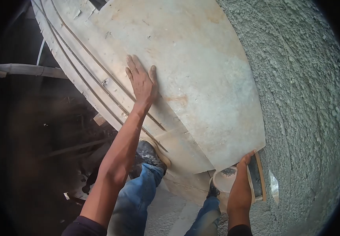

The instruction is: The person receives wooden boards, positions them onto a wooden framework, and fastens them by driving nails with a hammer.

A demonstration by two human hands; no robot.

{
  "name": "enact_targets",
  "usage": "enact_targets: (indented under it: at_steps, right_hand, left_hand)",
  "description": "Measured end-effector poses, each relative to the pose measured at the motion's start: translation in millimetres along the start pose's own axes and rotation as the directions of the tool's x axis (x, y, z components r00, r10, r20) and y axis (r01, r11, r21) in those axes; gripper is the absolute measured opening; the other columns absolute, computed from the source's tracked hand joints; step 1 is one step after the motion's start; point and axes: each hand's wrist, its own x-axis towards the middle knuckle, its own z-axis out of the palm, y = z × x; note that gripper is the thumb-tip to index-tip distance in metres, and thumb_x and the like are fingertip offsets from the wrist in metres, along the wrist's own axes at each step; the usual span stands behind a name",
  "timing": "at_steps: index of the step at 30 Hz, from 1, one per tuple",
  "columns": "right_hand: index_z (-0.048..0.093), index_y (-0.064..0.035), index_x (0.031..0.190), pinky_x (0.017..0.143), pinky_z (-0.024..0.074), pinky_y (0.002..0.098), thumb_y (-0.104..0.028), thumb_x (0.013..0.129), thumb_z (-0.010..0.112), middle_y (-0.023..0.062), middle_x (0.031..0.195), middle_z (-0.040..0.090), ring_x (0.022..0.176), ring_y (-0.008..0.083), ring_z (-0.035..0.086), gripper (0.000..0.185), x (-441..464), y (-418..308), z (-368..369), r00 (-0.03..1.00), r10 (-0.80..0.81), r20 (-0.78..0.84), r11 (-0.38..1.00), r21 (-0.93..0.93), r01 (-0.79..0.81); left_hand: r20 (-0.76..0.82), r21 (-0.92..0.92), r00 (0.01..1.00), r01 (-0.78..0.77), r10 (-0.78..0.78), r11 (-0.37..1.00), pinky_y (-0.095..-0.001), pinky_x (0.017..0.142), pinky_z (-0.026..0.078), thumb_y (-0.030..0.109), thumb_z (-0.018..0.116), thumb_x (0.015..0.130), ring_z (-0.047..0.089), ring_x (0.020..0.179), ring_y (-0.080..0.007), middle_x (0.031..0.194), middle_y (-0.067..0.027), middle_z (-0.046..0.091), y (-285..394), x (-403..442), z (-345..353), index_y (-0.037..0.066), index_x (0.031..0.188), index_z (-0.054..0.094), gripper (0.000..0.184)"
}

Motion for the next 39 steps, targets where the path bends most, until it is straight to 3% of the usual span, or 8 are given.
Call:
enact_targets:
  at_steps: [5,11,19,22,26,31,38,39]
  right_hand:
    - [0.029,-0.0073,0.155,0.116,0.0288,0.0534,-0.084,0.088,0.031,0.0151,0.158,0.034,0.14,0.036,0.038,0.102,15.5,-2.6,1.7,0.999,-0.035,0.037,0.998,0.047,0.034]
    - [0.036,0.0018,0.15,0.114,0.0339,0.0468,-0.078,0.092,0.034,0.0187,0.151,0.043,0.134,0.0364,0.046,0.099,2.4,-0.1,-2.5,0.997,-0.008,-0.083,0.999,0.043,0.011]
    - [0.04,-0.0006,0.148,0.111,0.0382,0.0427,-0.077,0.093,0.033,0.0145,0.147,0.049,0.132,0.0328,0.049,0.095,24.0,7.5,-12.4,0.998,0.021,0.061,1.0,0.001,-0.021]
    - [0.03,-0.0092,0.154,0.111,0.0352,0.0573,-0.076,0.094,0.033,0.0139,0.154,0.04,0.138,0.0343,0.043,0.09,18.6,-0.3,-8.3,0.99,0.099,0.105,0.995,0.018,-0.101]
    - [0.028,-0.007,0.153,0.109,0.0373,0.0609,-0.074,0.095,0.033,0.0159,0.153,0.04,0.136,0.0383,0.044,0.088,23.5,-1.6,-6.5,0.989,0.106,0.099,0.994,-0.007,-0.106]
    - [0.025,-0.0075,0.154,0.112,0.0349,0.0586,-0.075,0.095,0.029,0.0209,0.155,0.034,0.138,0.0409,0.042,0.091,2.5,-21.3,-7.1,0.984,0.158,0.078,0.977,-0.159,-0.144]
    - [0.014,-0.0063,0.157,0.112,0.0347,0.0588,-0.073,0.096,0.025,0.0278,0.155,0.028,0.143,0.0434,0.033,0.091,20.3,-26.7,-18.1,0.958,0.242,0.156,0.938,-0.29,-0.19]
    - [0.01,-0.0089,0.159,0.114,0.0295,0.0598,-0.075,0.095,0.023,0.024,0.159,0.024,0.147,0.0419,0.025,0.093,33.8,-22.0,-24.7,0.94,0.283,0.192,0.934,-0.276,-0.225]
  left_hand:
    - [-0.073,-0.039,0.996,0.039,-0.042,0.998,-0.0509,0.123,0.003,0.034,0.049,0.098,0.009,0.152,-0.0373,0.162,-0.0257,0.014,3.2,-3.1,9.6,-0.005,0.156,0.013,0.078]
    - [-0.081,-0.041,0.997,0.012,-0.015,0.999,-0.051,0.123,0.002,0.035,0.049,0.097,0.01,0.152,-0.036,0.162,-0.0258,0.015,4.0,0.0,10.9,-0.003,0.156,0.016,0.078]
    - [-0.075,0.006,0.997,0.034,-0.034,0.999,-0.0509,0.122,0.004,0.037,0.05,0.096,0.013,0.151,-0.0374,0.161,-0.027,0.017,7.5,-0.2,10.3,-0.004,0.155,0.017,0.078]
    - [-0.088,-0.006,0.996,0.015,-0.016,1.0,-0.0505,0.122,0.004,0.038,0.051,0.096,0.013,0.151,-0.0373,0.16,-0.0271,0.019,5.5,-1.5,16.3,-0.005,0.153,0.02,0.078]
    - [-0.112,-0.059,0.994,0.0,-0.006,0.998,-0.0526,0.121,0.003,0.05,0.046,0.095,0.016,0.149,-0.0403,0.157,-0.0312,0.021,5.1,0.9,21.2,-0.008,0.15,0.024,0.083]
    - [-0.064,-0.047,0.998,0.024,-0.027,0.999,-0.0571,0.12,0.006,0.056,0.047,0.092,0.012,0.145,-0.0497,0.157,-0.0307,0.016,2.3,-2.6,21.8,-0.008,0.15,0.02,0.09]
    - [-0.152,-0.104,0.987,-0.06,0.044,0.993,-0.0553,0.12,0.007,0.051,0.049,0.092,0.019,0.145,-0.0432,0.154,-0.0321,0.023,-4.0,-4.5,30.1,-0.006,0.15,0.024,0.085]
    - [-0.121,0.255,0.991,-0.027,0.06,0.967,-0.0499,0.121,0.02,0.077,0.036,0.092,0.021,0.149,-0.0398,0.158,-0.0346,0.016,-26.7,0.7,41.7,-0.008,0.154,0.007,0.108]
